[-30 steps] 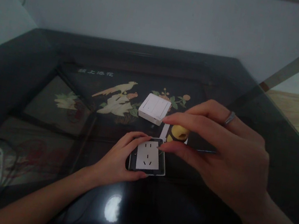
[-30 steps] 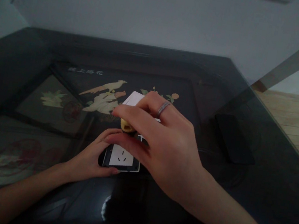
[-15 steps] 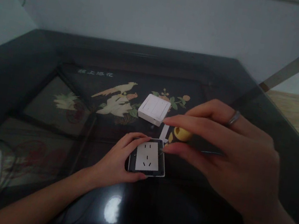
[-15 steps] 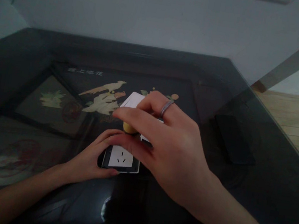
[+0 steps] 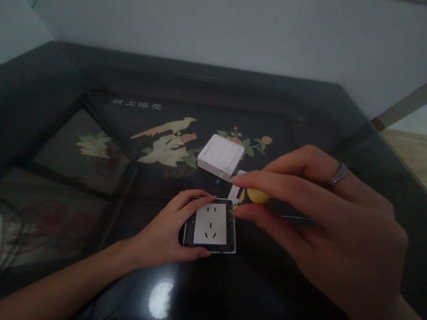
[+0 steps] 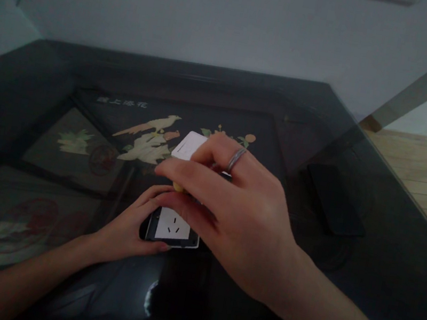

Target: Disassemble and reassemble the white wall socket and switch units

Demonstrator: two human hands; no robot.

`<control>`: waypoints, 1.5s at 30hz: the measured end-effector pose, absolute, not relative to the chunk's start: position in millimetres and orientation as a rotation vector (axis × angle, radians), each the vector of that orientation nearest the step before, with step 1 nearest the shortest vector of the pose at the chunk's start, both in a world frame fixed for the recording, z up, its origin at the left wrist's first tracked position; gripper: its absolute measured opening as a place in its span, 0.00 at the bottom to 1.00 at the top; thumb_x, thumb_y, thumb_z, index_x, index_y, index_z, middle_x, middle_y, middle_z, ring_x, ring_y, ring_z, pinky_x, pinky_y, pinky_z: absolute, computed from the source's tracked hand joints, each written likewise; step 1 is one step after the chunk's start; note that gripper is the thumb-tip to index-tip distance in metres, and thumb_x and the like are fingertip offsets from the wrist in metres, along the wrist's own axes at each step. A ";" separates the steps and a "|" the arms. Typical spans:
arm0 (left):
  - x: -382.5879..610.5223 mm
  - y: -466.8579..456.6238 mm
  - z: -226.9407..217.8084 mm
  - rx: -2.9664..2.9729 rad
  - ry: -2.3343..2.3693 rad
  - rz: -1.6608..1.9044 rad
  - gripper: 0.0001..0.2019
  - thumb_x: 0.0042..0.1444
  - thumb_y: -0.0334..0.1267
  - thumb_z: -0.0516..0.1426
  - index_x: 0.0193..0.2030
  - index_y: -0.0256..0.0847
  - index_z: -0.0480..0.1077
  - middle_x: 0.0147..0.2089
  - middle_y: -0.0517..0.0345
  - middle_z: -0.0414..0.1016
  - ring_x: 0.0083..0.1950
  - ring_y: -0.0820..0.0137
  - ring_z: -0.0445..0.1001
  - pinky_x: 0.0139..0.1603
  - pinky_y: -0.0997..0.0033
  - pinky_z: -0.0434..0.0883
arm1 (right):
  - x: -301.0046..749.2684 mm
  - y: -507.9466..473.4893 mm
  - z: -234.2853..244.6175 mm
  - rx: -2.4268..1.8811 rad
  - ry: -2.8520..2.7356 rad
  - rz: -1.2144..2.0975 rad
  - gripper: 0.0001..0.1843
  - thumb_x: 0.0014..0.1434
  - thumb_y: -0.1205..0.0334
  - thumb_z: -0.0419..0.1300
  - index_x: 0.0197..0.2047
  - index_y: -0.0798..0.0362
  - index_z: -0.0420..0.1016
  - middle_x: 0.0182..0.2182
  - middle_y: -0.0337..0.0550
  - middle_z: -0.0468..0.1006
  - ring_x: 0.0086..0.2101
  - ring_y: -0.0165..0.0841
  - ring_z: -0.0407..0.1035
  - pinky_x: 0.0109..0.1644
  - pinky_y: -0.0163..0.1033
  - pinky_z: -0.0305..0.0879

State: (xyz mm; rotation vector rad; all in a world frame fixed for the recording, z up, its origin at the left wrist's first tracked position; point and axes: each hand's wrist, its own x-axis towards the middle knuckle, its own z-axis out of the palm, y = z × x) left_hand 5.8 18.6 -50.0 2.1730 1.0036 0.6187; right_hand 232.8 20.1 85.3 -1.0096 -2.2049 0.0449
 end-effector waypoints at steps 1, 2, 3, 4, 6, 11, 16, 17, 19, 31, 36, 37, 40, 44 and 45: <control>5.8 18.5 -50.3 2.174 1.004 0.612 0.41 0.49 0.47 0.67 0.66 0.48 0.52 0.64 0.46 0.56 0.66 0.51 0.59 0.65 0.46 0.63 | 232.7 19.5 85.6 -1.020 -2.201 0.045 0.10 0.62 0.64 0.62 0.46 0.48 0.79 0.38 0.38 0.79 0.37 0.28 0.75 0.43 0.31 0.73; 5.7 18.5 -50.6 2.175 1.004 0.608 0.41 0.49 0.47 0.67 0.66 0.49 0.52 0.65 0.47 0.56 0.66 0.51 0.59 0.65 0.45 0.63 | 233.4 19.1 86.4 -1.029 -2.209 0.060 0.12 0.62 0.65 0.61 0.49 0.48 0.78 0.38 0.38 0.80 0.37 0.28 0.75 0.43 0.30 0.73; 5.7 18.4 -50.9 2.174 1.005 0.605 0.41 0.50 0.47 0.67 0.67 0.49 0.52 0.65 0.47 0.55 0.66 0.51 0.59 0.65 0.45 0.62 | 234.9 19.0 87.5 -1.029 -2.231 0.088 0.14 0.63 0.67 0.59 0.52 0.49 0.76 0.40 0.37 0.81 0.39 0.29 0.76 0.44 0.30 0.73; 5.6 18.3 -51.2 2.172 1.006 0.603 0.41 0.49 0.47 0.67 0.67 0.50 0.51 0.65 0.47 0.55 0.66 0.51 0.58 0.66 0.45 0.62 | 237.0 19.0 88.6 -1.022 -2.261 0.124 0.16 0.64 0.68 0.57 0.54 0.49 0.75 0.42 0.37 0.81 0.40 0.29 0.76 0.46 0.30 0.73; 5.5 18.3 -51.6 2.165 1.010 0.605 0.42 0.49 0.47 0.67 0.67 0.50 0.50 0.65 0.47 0.54 0.66 0.51 0.58 0.66 0.45 0.62 | 241.1 19.7 90.3 -0.993 -2.321 0.208 0.18 0.66 0.69 0.54 0.57 0.52 0.72 0.46 0.38 0.81 0.45 0.29 0.76 0.50 0.30 0.72; 5.1 18.7 -51.2 2.173 1.014 0.590 0.43 0.50 0.48 0.66 0.68 0.48 0.49 0.65 0.47 0.54 0.67 0.51 0.57 0.66 0.46 0.61 | 239.3 21.7 89.4 -0.918 -2.287 0.273 0.13 0.63 0.60 0.60 0.50 0.52 0.77 0.47 0.40 0.80 0.47 0.29 0.74 0.52 0.30 0.70; 5.3 18.7 -51.8 2.182 1.014 0.605 0.43 0.50 0.48 0.66 0.68 0.48 0.49 0.66 0.47 0.53 0.67 0.51 0.56 0.67 0.48 0.61 | 233.5 20.8 89.7 -1.005 -2.205 0.219 0.11 0.62 0.64 0.62 0.48 0.47 0.78 0.38 0.35 0.81 0.37 0.27 0.76 0.43 0.29 0.73; 5.4 18.5 -52.1 2.178 1.017 0.599 0.43 0.49 0.48 0.66 0.68 0.49 0.49 0.66 0.47 0.54 0.67 0.52 0.57 0.67 0.48 0.61 | 234.4 20.8 90.4 -1.013 -2.222 0.232 0.13 0.63 0.66 0.60 0.50 0.47 0.77 0.39 0.35 0.82 0.38 0.28 0.76 0.44 0.30 0.73; 5.4 17.9 -52.8 2.173 1.019 0.587 0.43 0.49 0.47 0.67 0.68 0.49 0.49 0.66 0.47 0.54 0.66 0.52 0.57 0.67 0.48 0.61 | 237.5 21.1 91.4 -1.013 -2.278 0.289 0.16 0.65 0.67 0.57 0.55 0.49 0.74 0.44 0.36 0.82 0.41 0.29 0.77 0.47 0.32 0.73; 5.4 17.8 -51.9 2.144 1.038 0.593 0.43 0.49 0.49 0.66 0.69 0.49 0.51 0.66 0.46 0.55 0.66 0.49 0.59 0.64 0.44 0.63 | 232.0 20.5 86.3 -1.052 -2.216 0.139 0.14 0.62 0.65 0.61 0.51 0.46 0.76 0.40 0.37 0.81 0.37 0.29 0.76 0.43 0.33 0.73; 5.5 17.5 -51.9 2.134 1.037 0.612 0.43 0.49 0.48 0.66 0.69 0.49 0.52 0.66 0.46 0.56 0.66 0.48 0.59 0.65 0.43 0.62 | 237.6 21.2 91.0 -0.998 -2.332 0.299 0.16 0.66 0.68 0.55 0.56 0.51 0.72 0.51 0.39 0.79 0.48 0.32 0.75 0.51 0.36 0.73; 5.6 17.4 -51.6 2.135 1.038 0.614 0.43 0.49 0.47 0.66 0.69 0.48 0.52 0.66 0.46 0.56 0.66 0.49 0.59 0.65 0.43 0.62 | 237.5 21.5 90.4 -0.989 -2.327 0.287 0.15 0.65 0.66 0.56 0.55 0.51 0.73 0.52 0.40 0.79 0.50 0.33 0.73 0.52 0.37 0.72; 6.3 17.3 -50.2 2.136 1.042 0.607 0.42 0.50 0.47 0.66 0.69 0.46 0.52 0.66 0.45 0.56 0.66 0.49 0.58 0.66 0.44 0.62 | 234.4 21.6 87.0 -1.011 -2.238 0.185 0.11 0.61 0.57 0.62 0.47 0.48 0.78 0.46 0.41 0.79 0.46 0.35 0.75 0.49 0.38 0.74; 6.5 17.4 -49.9 2.144 1.041 0.589 0.42 0.50 0.48 0.66 0.69 0.49 0.50 0.66 0.46 0.55 0.66 0.49 0.58 0.65 0.43 0.63 | 232.2 20.1 86.2 -1.068 -2.174 0.116 0.11 0.60 0.62 0.63 0.47 0.45 0.79 0.38 0.37 0.79 0.38 0.31 0.76 0.43 0.35 0.74; 6.2 17.3 -50.3 2.149 1.037 0.588 0.42 0.50 0.47 0.65 0.69 0.49 0.50 0.66 0.46 0.55 0.66 0.49 0.58 0.65 0.44 0.63 | 233.2 19.7 87.2 -1.075 -2.183 0.132 0.14 0.61 0.65 0.62 0.50 0.45 0.78 0.39 0.36 0.80 0.39 0.31 0.76 0.44 0.34 0.74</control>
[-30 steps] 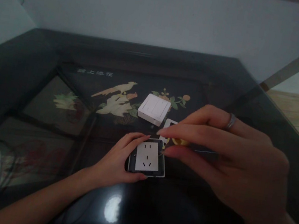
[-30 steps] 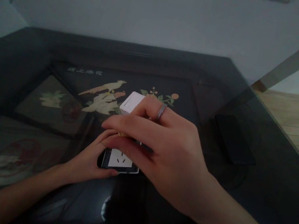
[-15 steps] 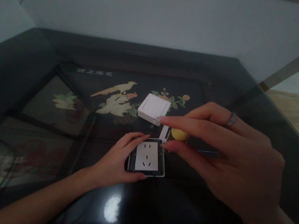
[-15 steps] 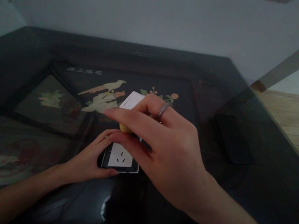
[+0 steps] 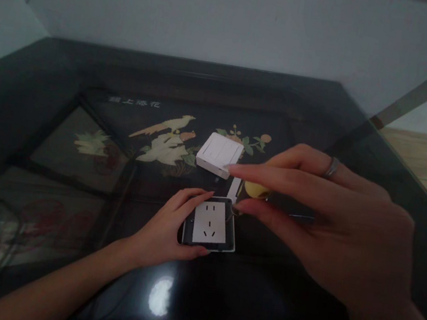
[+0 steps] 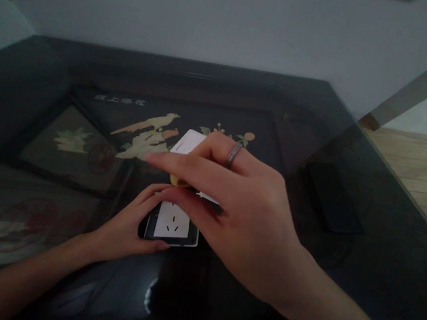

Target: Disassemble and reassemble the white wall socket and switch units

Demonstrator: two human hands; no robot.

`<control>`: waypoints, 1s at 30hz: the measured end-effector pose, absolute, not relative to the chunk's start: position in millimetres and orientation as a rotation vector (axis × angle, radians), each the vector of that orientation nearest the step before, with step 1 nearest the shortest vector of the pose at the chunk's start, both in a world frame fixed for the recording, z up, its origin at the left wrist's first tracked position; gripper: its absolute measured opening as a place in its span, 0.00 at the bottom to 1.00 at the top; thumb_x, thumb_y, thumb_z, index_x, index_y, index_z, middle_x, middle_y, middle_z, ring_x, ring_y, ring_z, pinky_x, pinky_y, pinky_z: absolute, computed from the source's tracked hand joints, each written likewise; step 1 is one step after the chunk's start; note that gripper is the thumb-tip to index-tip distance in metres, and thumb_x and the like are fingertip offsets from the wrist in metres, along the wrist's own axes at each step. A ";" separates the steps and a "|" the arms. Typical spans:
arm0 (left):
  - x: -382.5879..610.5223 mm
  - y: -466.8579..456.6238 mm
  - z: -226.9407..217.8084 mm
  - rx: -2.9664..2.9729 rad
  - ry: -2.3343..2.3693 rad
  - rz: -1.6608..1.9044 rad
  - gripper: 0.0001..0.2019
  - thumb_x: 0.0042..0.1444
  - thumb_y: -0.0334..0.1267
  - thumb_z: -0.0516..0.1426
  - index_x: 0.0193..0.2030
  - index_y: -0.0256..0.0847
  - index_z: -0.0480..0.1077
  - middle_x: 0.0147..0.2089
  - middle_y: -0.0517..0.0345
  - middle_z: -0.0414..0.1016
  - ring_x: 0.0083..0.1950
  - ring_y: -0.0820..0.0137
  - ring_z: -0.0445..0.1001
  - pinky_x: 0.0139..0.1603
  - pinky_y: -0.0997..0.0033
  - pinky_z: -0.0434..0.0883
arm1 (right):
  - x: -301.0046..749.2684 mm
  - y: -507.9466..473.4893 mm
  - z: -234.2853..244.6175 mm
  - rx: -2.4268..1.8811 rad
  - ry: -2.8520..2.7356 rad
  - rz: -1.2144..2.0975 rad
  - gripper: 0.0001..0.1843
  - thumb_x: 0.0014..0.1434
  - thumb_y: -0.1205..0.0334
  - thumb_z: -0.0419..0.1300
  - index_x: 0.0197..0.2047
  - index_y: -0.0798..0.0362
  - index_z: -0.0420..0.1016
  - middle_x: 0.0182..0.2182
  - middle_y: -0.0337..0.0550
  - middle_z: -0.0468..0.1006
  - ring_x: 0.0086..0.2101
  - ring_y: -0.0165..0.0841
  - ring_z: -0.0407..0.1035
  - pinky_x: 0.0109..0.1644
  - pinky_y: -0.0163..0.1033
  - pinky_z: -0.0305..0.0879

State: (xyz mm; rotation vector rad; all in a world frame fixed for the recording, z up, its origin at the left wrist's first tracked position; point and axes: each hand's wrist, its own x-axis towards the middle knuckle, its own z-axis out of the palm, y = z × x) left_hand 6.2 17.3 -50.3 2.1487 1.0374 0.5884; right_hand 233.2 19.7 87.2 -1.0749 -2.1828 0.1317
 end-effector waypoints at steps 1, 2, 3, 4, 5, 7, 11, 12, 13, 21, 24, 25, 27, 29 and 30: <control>5.9 17.3 -50.8 2.152 1.031 0.590 0.42 0.51 0.47 0.65 0.69 0.49 0.50 0.66 0.46 0.55 0.66 0.49 0.58 0.65 0.44 0.62 | 234.9 19.6 88.4 -1.076 -2.203 0.164 0.16 0.61 0.67 0.61 0.52 0.46 0.76 0.41 0.36 0.81 0.40 0.31 0.77 0.45 0.34 0.74; 5.6 17.3 -51.3 2.154 1.025 0.592 0.42 0.51 0.47 0.65 0.69 0.49 0.49 0.66 0.45 0.54 0.66 0.50 0.58 0.65 0.44 0.62 | 236.8 19.7 89.6 -1.065 -2.232 0.212 0.18 0.62 0.69 0.59 0.54 0.47 0.75 0.43 0.36 0.81 0.41 0.31 0.77 0.45 0.34 0.75; 5.3 17.3 -51.9 2.156 1.020 0.595 0.42 0.51 0.47 0.65 0.69 0.49 0.49 0.66 0.45 0.54 0.67 0.50 0.57 0.66 0.44 0.62 | 238.6 19.9 90.5 -1.042 -2.266 0.265 0.19 0.63 0.70 0.58 0.56 0.48 0.73 0.46 0.36 0.81 0.42 0.30 0.77 0.47 0.34 0.74; 5.1 17.3 -52.3 2.159 1.019 0.598 0.43 0.51 0.47 0.66 0.69 0.49 0.49 0.66 0.45 0.54 0.67 0.50 0.57 0.66 0.44 0.61 | 240.1 20.4 91.0 -1.012 -2.297 0.311 0.20 0.63 0.71 0.56 0.57 0.50 0.72 0.48 0.37 0.80 0.45 0.30 0.76 0.49 0.34 0.74; 5.1 17.3 -52.5 2.161 1.021 0.600 0.43 0.50 0.48 0.66 0.69 0.49 0.49 0.66 0.46 0.54 0.66 0.49 0.58 0.66 0.44 0.62 | 240.9 20.9 90.9 -0.989 -2.319 0.343 0.20 0.64 0.71 0.55 0.58 0.50 0.71 0.51 0.37 0.79 0.49 0.31 0.74 0.51 0.35 0.73; 5.3 17.3 -52.4 2.163 1.030 0.598 0.43 0.50 0.48 0.65 0.69 0.49 0.49 0.66 0.46 0.54 0.66 0.49 0.58 0.65 0.44 0.62 | 239.8 21.9 89.2 -0.969 -2.321 0.343 0.19 0.65 0.70 0.55 0.58 0.49 0.71 0.54 0.39 0.76 0.54 0.32 0.71 0.56 0.38 0.71; 6.5 17.4 -50.9 2.155 1.034 0.600 0.42 0.51 0.49 0.65 0.69 0.50 0.49 0.66 0.46 0.55 0.66 0.48 0.58 0.65 0.42 0.62 | 231.8 21.3 84.0 -1.004 -2.212 0.188 0.12 0.61 0.59 0.62 0.48 0.47 0.78 0.45 0.42 0.78 0.44 0.34 0.74 0.48 0.39 0.74; 6.6 17.4 -50.7 2.156 1.035 0.597 0.42 0.51 0.49 0.65 0.69 0.50 0.49 0.66 0.46 0.55 0.66 0.48 0.58 0.65 0.42 0.62 | 230.2 20.6 83.5 -1.018 -2.189 0.150 0.11 0.61 0.58 0.63 0.47 0.46 0.78 0.41 0.41 0.78 0.41 0.33 0.75 0.46 0.39 0.74; 6.7 17.4 -50.5 2.158 1.038 0.594 0.42 0.51 0.48 0.65 0.69 0.50 0.49 0.66 0.46 0.55 0.66 0.47 0.58 0.65 0.41 0.61 | 229.4 19.8 83.6 -1.038 -2.172 0.120 0.10 0.61 0.59 0.63 0.47 0.45 0.78 0.39 0.40 0.78 0.39 0.32 0.75 0.44 0.38 0.74; 5.6 17.8 -50.6 2.151 1.030 0.575 0.42 0.51 0.48 0.65 0.69 0.50 0.49 0.65 0.45 0.54 0.66 0.47 0.58 0.65 0.41 0.61 | 240.5 19.0 92.2 -0.999 -2.327 0.289 0.16 0.65 0.67 0.56 0.55 0.49 0.72 0.49 0.39 0.79 0.49 0.33 0.74 0.52 0.37 0.73; 5.6 17.8 -49.8 2.160 1.019 0.577 0.42 0.51 0.48 0.65 0.69 0.50 0.49 0.66 0.46 0.54 0.67 0.47 0.57 0.65 0.41 0.61 | 238.3 19.4 90.3 -0.998 -2.257 0.206 0.11 0.62 0.58 0.62 0.48 0.49 0.77 0.48 0.41 0.78 0.49 0.34 0.73 0.51 0.36 0.73; 5.7 17.8 -49.4 2.159 1.019 0.579 0.42 0.51 0.48 0.65 0.69 0.50 0.49 0.66 0.46 0.54 0.67 0.47 0.57 0.65 0.41 0.61 | 236.8 19.3 89.4 -1.011 -2.223 0.161 0.10 0.60 0.57 0.63 0.45 0.48 0.78 0.45 0.40 0.78 0.46 0.33 0.74 0.48 0.35 0.73; 6.3 17.5 -48.8 2.146 1.031 0.580 0.42 0.51 0.48 0.65 0.69 0.50 0.49 0.66 0.46 0.55 0.66 0.47 0.58 0.65 0.41 0.61 | 234.9 18.8 88.9 -1.035 -2.187 0.096 0.08 0.60 0.61 0.63 0.44 0.47 0.79 0.40 0.38 0.79 0.39 0.30 0.75 0.44 0.32 0.74; 6.7 17.3 -48.3 2.134 1.045 0.580 0.42 0.50 0.48 0.65 0.69 0.50 0.51 0.66 0.46 0.56 0.66 0.48 0.58 0.65 0.42 0.62 | 235.9 18.6 90.1 -1.058 -2.207 0.104 0.12 0.62 0.66 0.61 0.48 0.45 0.77 0.40 0.35 0.80 0.38 0.29 0.76 0.44 0.33 0.74; 6.9 17.2 -48.2 2.129 1.050 0.581 0.42 0.50 0.47 0.65 0.69 0.50 0.51 0.66 0.46 0.56 0.66 0.48 0.59 0.65 0.43 0.62 | 237.5 18.7 91.2 -1.064 -2.232 0.132 0.15 0.63 0.67 0.59 0.51 0.44 0.76 0.41 0.35 0.81 0.39 0.30 0.76 0.45 0.34 0.75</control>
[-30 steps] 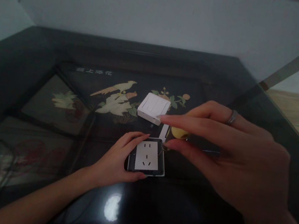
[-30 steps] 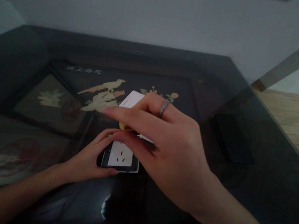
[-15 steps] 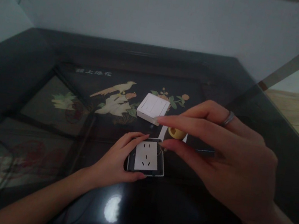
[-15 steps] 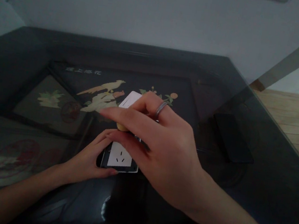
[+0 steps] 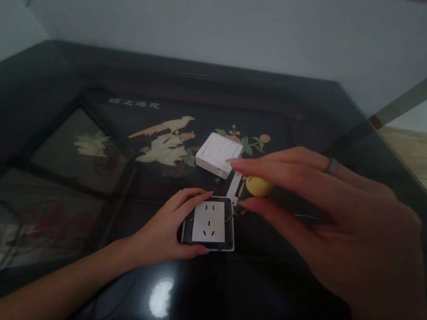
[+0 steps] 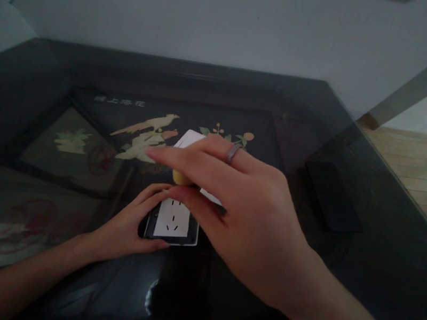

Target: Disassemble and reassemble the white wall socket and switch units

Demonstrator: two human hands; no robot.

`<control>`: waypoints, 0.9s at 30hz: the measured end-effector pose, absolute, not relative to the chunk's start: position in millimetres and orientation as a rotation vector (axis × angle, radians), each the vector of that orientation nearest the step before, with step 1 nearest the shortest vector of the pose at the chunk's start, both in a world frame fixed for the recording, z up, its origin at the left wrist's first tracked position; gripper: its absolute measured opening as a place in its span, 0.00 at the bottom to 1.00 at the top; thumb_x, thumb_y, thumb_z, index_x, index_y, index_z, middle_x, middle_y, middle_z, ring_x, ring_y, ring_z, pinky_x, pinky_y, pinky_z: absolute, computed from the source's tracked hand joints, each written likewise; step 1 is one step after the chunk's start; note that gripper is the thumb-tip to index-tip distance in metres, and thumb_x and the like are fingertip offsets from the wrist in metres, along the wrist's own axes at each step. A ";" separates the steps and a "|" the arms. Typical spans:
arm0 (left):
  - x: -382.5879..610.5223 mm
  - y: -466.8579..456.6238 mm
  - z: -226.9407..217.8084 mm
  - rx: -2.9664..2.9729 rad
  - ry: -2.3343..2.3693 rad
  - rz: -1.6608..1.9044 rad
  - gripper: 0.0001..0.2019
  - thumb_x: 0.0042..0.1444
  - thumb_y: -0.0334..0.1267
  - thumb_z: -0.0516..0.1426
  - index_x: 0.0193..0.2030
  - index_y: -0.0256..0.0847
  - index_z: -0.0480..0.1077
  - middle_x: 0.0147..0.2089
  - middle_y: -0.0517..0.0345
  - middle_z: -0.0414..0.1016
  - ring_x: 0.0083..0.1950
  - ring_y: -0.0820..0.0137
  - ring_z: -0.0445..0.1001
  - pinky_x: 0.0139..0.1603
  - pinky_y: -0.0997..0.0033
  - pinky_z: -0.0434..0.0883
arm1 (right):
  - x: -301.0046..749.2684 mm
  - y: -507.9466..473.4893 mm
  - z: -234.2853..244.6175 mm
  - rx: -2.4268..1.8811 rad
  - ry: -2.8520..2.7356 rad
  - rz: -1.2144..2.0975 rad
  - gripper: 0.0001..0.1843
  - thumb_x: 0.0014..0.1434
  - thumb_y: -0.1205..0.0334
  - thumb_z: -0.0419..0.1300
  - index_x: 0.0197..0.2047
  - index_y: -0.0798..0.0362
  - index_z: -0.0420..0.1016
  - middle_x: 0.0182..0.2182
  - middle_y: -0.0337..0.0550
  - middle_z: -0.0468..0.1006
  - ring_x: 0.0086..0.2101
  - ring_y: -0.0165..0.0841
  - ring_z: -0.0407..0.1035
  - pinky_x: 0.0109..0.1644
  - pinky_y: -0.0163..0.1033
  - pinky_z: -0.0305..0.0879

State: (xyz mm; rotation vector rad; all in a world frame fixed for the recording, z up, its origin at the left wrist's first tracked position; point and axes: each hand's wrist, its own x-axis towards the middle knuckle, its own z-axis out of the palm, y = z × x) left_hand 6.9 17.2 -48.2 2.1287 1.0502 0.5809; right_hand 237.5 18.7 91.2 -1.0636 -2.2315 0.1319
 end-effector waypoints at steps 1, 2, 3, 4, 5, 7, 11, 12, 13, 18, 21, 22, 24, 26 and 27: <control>6.9 17.2 -48.2 2.125 1.054 0.584 0.42 0.50 0.47 0.65 0.69 0.50 0.52 0.66 0.46 0.56 0.66 0.48 0.59 0.65 0.43 0.62 | 239.4 19.0 92.3 -1.062 -2.265 0.171 0.17 0.63 0.69 0.58 0.53 0.45 0.74 0.43 0.36 0.81 0.41 0.31 0.77 0.47 0.36 0.75; 6.9 17.2 -48.3 2.124 1.054 0.589 0.42 0.50 0.47 0.65 0.69 0.50 0.52 0.66 0.46 0.57 0.66 0.48 0.59 0.65 0.43 0.62 | 241.4 19.4 93.1 -1.046 -2.302 0.213 0.18 0.64 0.70 0.56 0.55 0.46 0.73 0.46 0.36 0.81 0.44 0.32 0.76 0.49 0.38 0.75; 6.8 17.4 -48.5 2.126 1.053 0.591 0.42 0.50 0.48 0.65 0.69 0.50 0.52 0.66 0.46 0.57 0.66 0.48 0.59 0.65 0.43 0.62 | 242.9 19.9 93.5 -1.021 -2.336 0.250 0.19 0.64 0.70 0.55 0.57 0.47 0.71 0.48 0.37 0.80 0.47 0.33 0.76 0.51 0.39 0.74; 6.6 17.5 -48.9 2.131 1.049 0.591 0.42 0.50 0.48 0.65 0.69 0.50 0.52 0.66 0.45 0.56 0.66 0.48 0.59 0.65 0.43 0.62 | 243.6 20.2 93.5 -0.996 -2.355 0.272 0.18 0.65 0.69 0.54 0.56 0.48 0.72 0.51 0.39 0.79 0.49 0.34 0.74 0.53 0.40 0.73; 6.5 17.7 -49.3 2.138 1.043 0.587 0.42 0.50 0.48 0.65 0.69 0.50 0.51 0.66 0.45 0.56 0.66 0.48 0.59 0.65 0.42 0.62 | 243.4 20.5 92.9 -0.972 -2.358 0.271 0.16 0.65 0.67 0.55 0.55 0.49 0.73 0.52 0.40 0.78 0.51 0.34 0.73 0.54 0.40 0.72; 6.2 18.0 -50.0 2.155 1.029 0.582 0.42 0.50 0.49 0.65 0.69 0.49 0.50 0.66 0.45 0.55 0.67 0.48 0.58 0.66 0.41 0.61 | 240.6 20.4 90.6 -0.950 -2.310 0.215 0.11 0.64 0.61 0.59 0.49 0.49 0.76 0.50 0.42 0.77 0.50 0.33 0.73 0.52 0.37 0.73; 6.0 17.9 -50.4 2.171 1.031 0.585 0.43 0.51 0.48 0.65 0.69 0.49 0.49 0.66 0.46 0.54 0.67 0.48 0.57 0.66 0.42 0.61 | 234.4 18.6 87.7 -0.986 -2.225 0.128 0.10 0.62 0.64 0.61 0.47 0.48 0.78 0.39 0.38 0.80 0.38 0.29 0.75 0.44 0.32 0.74; 6.0 17.8 -50.3 2.169 1.037 0.581 0.43 0.51 0.49 0.65 0.69 0.50 0.49 0.66 0.46 0.54 0.67 0.48 0.57 0.66 0.42 0.61 | 234.5 18.3 88.2 -1.000 -2.234 0.146 0.12 0.62 0.66 0.60 0.49 0.48 0.77 0.40 0.37 0.80 0.39 0.29 0.76 0.45 0.33 0.74; 6.1 17.7 -50.1 2.166 1.040 0.575 0.42 0.51 0.49 0.65 0.69 0.50 0.49 0.66 0.46 0.54 0.67 0.48 0.57 0.66 0.42 0.61 | 235.4 18.2 89.1 -1.007 -2.256 0.174 0.14 0.63 0.68 0.59 0.52 0.49 0.76 0.42 0.38 0.81 0.41 0.30 0.76 0.47 0.33 0.74; 6.1 17.4 -49.8 2.151 1.040 0.567 0.42 0.51 0.49 0.65 0.69 0.51 0.49 0.66 0.46 0.53 0.67 0.48 0.57 0.66 0.41 0.61 | 240.7 19.3 92.3 -0.967 -2.345 0.277 0.17 0.65 0.69 0.54 0.56 0.51 0.72 0.55 0.40 0.76 0.54 0.33 0.71 0.56 0.37 0.70; 6.1 17.6 -49.7 2.146 1.029 0.573 0.42 0.51 0.49 0.65 0.69 0.50 0.49 0.66 0.46 0.54 0.67 0.48 0.57 0.66 0.42 0.61 | 238.0 19.3 90.0 -0.985 -2.268 0.167 0.11 0.63 0.60 0.60 0.48 0.48 0.77 0.48 0.41 0.77 0.48 0.32 0.73 0.50 0.35 0.73; 6.2 17.7 -49.8 2.145 1.025 0.579 0.42 0.51 0.49 0.65 0.69 0.50 0.49 0.66 0.46 0.54 0.67 0.48 0.57 0.66 0.43 0.61 | 237.0 19.2 89.3 -0.996 -2.242 0.133 0.10 0.63 0.60 0.61 0.47 0.47 0.78 0.44 0.41 0.77 0.44 0.30 0.73 0.47 0.33 0.73; 6.2 17.9 -50.2 2.147 1.022 0.587 0.42 0.51 0.48 0.65 0.69 0.49 0.49 0.66 0.46 0.54 0.67 0.49 0.58 0.66 0.44 0.61 | 236.3 18.9 89.0 -1.017 -2.225 0.117 0.11 0.64 0.64 0.59 0.49 0.47 0.77 0.41 0.38 0.78 0.41 0.29 0.74 0.45 0.31 0.73; 6.1 18.0 -50.9 2.153 1.022 0.585 0.43 0.51 0.47 0.65 0.69 0.49 0.49 0.66 0.46 0.54 0.67 0.50 0.58 0.66 0.44 0.61 | 238.1 18.6 90.2 -1.020 -2.261 0.165 0.16 0.65 0.68 0.56 0.54 0.48 0.74 0.43 0.38 0.79 0.42 0.30 0.75 0.47 0.33 0.73; 5.9 17.9 -51.2 2.156 1.021 0.583 0.43 0.51 0.47 0.65 0.69 0.49 0.49 0.66 0.46 0.54 0.67 0.50 0.58 0.66 0.44 0.61 | 239.5 18.5 91.0 -1.015 -2.288 0.196 0.17 0.66 0.69 0.54 0.56 0.49 0.72 0.46 0.38 0.80 0.44 0.31 0.75 0.48 0.34 0.74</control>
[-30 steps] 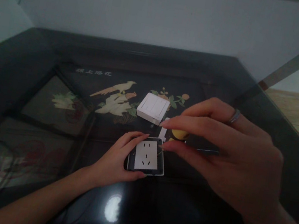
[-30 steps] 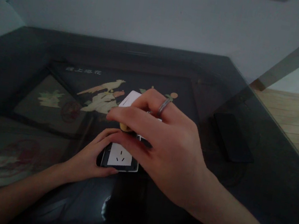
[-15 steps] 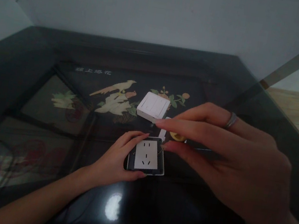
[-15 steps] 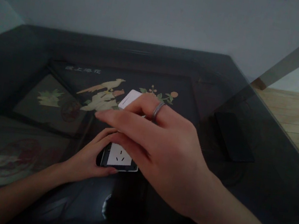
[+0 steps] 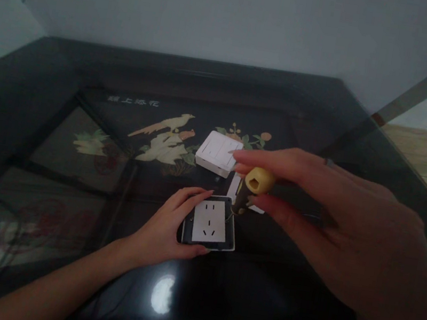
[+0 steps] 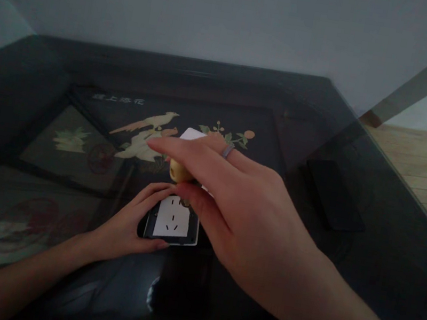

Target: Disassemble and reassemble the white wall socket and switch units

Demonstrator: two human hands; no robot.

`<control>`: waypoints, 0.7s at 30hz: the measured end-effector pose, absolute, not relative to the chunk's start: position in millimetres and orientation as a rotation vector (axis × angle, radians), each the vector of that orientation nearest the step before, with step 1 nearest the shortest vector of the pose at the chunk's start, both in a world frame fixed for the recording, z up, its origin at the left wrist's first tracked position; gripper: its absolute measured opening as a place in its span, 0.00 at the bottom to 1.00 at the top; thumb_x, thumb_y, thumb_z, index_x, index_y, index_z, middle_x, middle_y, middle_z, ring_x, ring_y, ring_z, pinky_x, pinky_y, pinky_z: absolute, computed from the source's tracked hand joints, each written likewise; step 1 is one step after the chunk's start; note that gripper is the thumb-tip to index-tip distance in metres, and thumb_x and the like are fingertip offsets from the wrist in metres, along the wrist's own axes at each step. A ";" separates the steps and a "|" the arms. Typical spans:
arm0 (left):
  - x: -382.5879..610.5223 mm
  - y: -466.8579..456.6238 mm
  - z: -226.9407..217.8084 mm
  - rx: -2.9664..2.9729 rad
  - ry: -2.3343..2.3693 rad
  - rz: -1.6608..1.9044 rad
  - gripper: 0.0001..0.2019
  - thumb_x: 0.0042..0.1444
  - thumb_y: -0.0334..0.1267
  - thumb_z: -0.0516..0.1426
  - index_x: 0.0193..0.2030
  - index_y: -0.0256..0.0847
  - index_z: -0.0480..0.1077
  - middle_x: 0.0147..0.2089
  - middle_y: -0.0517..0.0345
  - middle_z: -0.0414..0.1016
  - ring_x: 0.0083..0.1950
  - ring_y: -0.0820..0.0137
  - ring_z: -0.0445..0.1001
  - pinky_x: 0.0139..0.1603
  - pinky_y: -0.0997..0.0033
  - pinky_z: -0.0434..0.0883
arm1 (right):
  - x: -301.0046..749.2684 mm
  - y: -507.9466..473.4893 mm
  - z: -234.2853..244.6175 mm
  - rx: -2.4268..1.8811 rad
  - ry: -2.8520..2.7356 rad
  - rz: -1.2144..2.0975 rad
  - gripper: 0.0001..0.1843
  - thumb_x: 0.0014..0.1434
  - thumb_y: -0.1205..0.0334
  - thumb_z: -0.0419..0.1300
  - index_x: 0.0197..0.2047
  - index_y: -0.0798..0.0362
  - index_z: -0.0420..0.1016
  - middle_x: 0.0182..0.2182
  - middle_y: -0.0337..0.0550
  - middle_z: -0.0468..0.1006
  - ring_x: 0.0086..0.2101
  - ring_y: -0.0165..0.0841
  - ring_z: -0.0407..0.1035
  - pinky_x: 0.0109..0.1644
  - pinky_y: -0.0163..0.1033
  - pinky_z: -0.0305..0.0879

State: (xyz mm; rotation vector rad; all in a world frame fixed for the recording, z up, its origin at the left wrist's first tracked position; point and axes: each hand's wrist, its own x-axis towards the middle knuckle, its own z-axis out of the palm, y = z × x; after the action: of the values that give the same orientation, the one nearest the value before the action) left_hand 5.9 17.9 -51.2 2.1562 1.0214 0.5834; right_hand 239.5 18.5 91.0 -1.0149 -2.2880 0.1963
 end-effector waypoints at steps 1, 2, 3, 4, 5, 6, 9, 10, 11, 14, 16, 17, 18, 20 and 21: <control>5.8 17.9 -51.5 2.159 1.022 0.582 0.43 0.50 0.48 0.65 0.69 0.49 0.49 0.66 0.45 0.54 0.67 0.50 0.58 0.66 0.43 0.61 | 240.7 18.5 91.7 -1.004 -2.313 0.225 0.18 0.66 0.69 0.53 0.57 0.50 0.71 0.48 0.39 0.79 0.45 0.31 0.75 0.49 0.35 0.73; 5.6 17.9 -51.6 2.162 1.023 0.585 0.43 0.50 0.48 0.65 0.69 0.49 0.49 0.66 0.45 0.54 0.66 0.49 0.58 0.66 0.43 0.61 | 241.5 18.5 92.0 -0.991 -2.333 0.250 0.17 0.66 0.68 0.53 0.57 0.51 0.71 0.49 0.39 0.79 0.47 0.32 0.75 0.50 0.36 0.73; 5.4 17.8 -51.6 2.164 1.025 0.589 0.43 0.50 0.48 0.65 0.69 0.49 0.49 0.66 0.45 0.54 0.66 0.49 0.58 0.66 0.43 0.61 | 241.6 18.7 91.8 -0.972 -2.338 0.259 0.16 0.67 0.67 0.54 0.56 0.51 0.72 0.50 0.40 0.79 0.48 0.32 0.74 0.51 0.36 0.73; 5.3 17.7 -51.6 2.164 1.027 0.594 0.42 0.51 0.49 0.65 0.69 0.49 0.50 0.66 0.45 0.54 0.66 0.49 0.58 0.66 0.43 0.62 | 240.9 19.0 90.9 -0.957 -2.325 0.254 0.15 0.66 0.65 0.55 0.55 0.51 0.73 0.50 0.40 0.78 0.48 0.32 0.73 0.51 0.36 0.72; 5.2 17.6 -51.6 2.164 1.028 0.597 0.42 0.51 0.49 0.65 0.69 0.49 0.50 0.66 0.45 0.54 0.66 0.49 0.58 0.66 0.43 0.62 | 239.5 19.4 89.6 -0.949 -2.295 0.234 0.13 0.65 0.62 0.58 0.52 0.50 0.75 0.48 0.40 0.78 0.47 0.32 0.73 0.50 0.35 0.72; 5.2 17.5 -51.6 2.167 1.027 0.601 0.42 0.51 0.49 0.65 0.69 0.49 0.50 0.66 0.45 0.54 0.66 0.49 0.58 0.66 0.43 0.61 | 237.6 19.8 88.1 -0.951 -2.257 0.206 0.12 0.63 0.60 0.60 0.49 0.50 0.77 0.46 0.40 0.78 0.45 0.31 0.74 0.48 0.34 0.72; 5.1 17.3 -52.0 2.182 1.023 0.597 0.43 0.51 0.48 0.65 0.69 0.49 0.48 0.66 0.46 0.54 0.67 0.48 0.57 0.67 0.42 0.60 | 232.3 20.5 84.6 -0.976 -2.159 0.136 0.09 0.60 0.61 0.64 0.45 0.49 0.79 0.37 0.38 0.77 0.37 0.27 0.73 0.41 0.30 0.72; 5.1 17.2 -52.3 2.184 1.023 0.594 0.43 0.51 0.48 0.65 0.69 0.50 0.48 0.66 0.46 0.54 0.67 0.48 0.57 0.66 0.41 0.60 | 231.8 20.4 84.6 -0.988 -2.156 0.133 0.11 0.61 0.63 0.63 0.47 0.49 0.78 0.37 0.37 0.77 0.37 0.27 0.73 0.41 0.29 0.72; 5.1 17.2 -52.5 2.183 1.022 0.591 0.43 0.51 0.48 0.65 0.69 0.50 0.47 0.67 0.46 0.53 0.67 0.48 0.57 0.66 0.41 0.60 | 232.1 20.2 85.4 -0.999 -2.170 0.145 0.13 0.61 0.66 0.62 0.50 0.49 0.77 0.38 0.36 0.79 0.38 0.27 0.74 0.43 0.29 0.72; 5.1 17.0 -52.7 2.174 1.014 0.578 0.43 0.51 0.48 0.65 0.69 0.50 0.48 0.66 0.46 0.53 0.66 0.49 0.57 0.66 0.42 0.61 | 236.8 19.1 90.3 -0.996 -2.263 0.228 0.18 0.64 0.70 0.57 0.57 0.53 0.72 0.47 0.37 0.80 0.43 0.28 0.75 0.49 0.29 0.72; 5.2 17.1 -52.6 2.176 1.016 0.579 0.43 0.51 0.48 0.65 0.69 0.50 0.48 0.66 0.46 0.54 0.66 0.49 0.58 0.66 0.42 0.61 | 240.0 18.7 92.7 -0.972 -2.325 0.271 0.19 0.66 0.69 0.54 0.58 0.52 0.70 0.50 0.38 0.80 0.47 0.30 0.75 0.51 0.32 0.72; 5.3 17.2 -52.5 2.179 1.017 0.585 0.43 0.51 0.48 0.65 0.69 0.50 0.48 0.66 0.46 0.54 0.66 0.49 0.58 0.66 0.42 0.61 | 240.6 18.6 93.1 -0.970 -2.337 0.273 0.18 0.66 0.67 0.54 0.58 0.51 0.70 0.51 0.38 0.79 0.49 0.32 0.74 0.51 0.34 0.72; 5.3 17.4 -52.4 2.181 1.014 0.595 0.43 0.51 0.48 0.65 0.69 0.51 0.48 0.66 0.46 0.54 0.66 0.49 0.58 0.66 0.42 0.61 | 240.3 18.7 92.8 -0.973 -2.331 0.254 0.17 0.66 0.64 0.55 0.57 0.49 0.71 0.51 0.38 0.78 0.50 0.34 0.73 0.52 0.36 0.73; 5.3 17.7 -52.3 2.180 1.005 0.615 0.42 0.51 0.48 0.65 0.69 0.51 0.48 0.66 0.47 0.54 0.66 0.49 0.58 0.66 0.43 0.62 | 237.5 19.0 90.8 -0.998 -2.275 0.180 0.14 0.64 0.58 0.59 0.52 0.48 0.75 0.49 0.40 0.77 0.49 0.35 0.73 0.50 0.37 0.74; 5.2 17.8 -52.2 2.178 1.001 0.618 0.42 0.51 0.47 0.65 0.69 0.51 0.48 0.66 0.47 0.54 0.66 0.50 0.58 0.66 0.43 0.62 | 235.5 19.1 89.4 -1.015 -2.238 0.138 0.13 0.62 0.56 0.61 0.49 0.48 0.76 0.47 0.41 0.77 0.47 0.35 0.74 0.48 0.36 0.74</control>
State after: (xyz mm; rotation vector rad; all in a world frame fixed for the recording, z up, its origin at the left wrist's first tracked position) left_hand 5.2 17.8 -52.2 2.1779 1.0012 0.6182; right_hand 235.5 19.1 89.4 -1.0148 -2.2384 0.1377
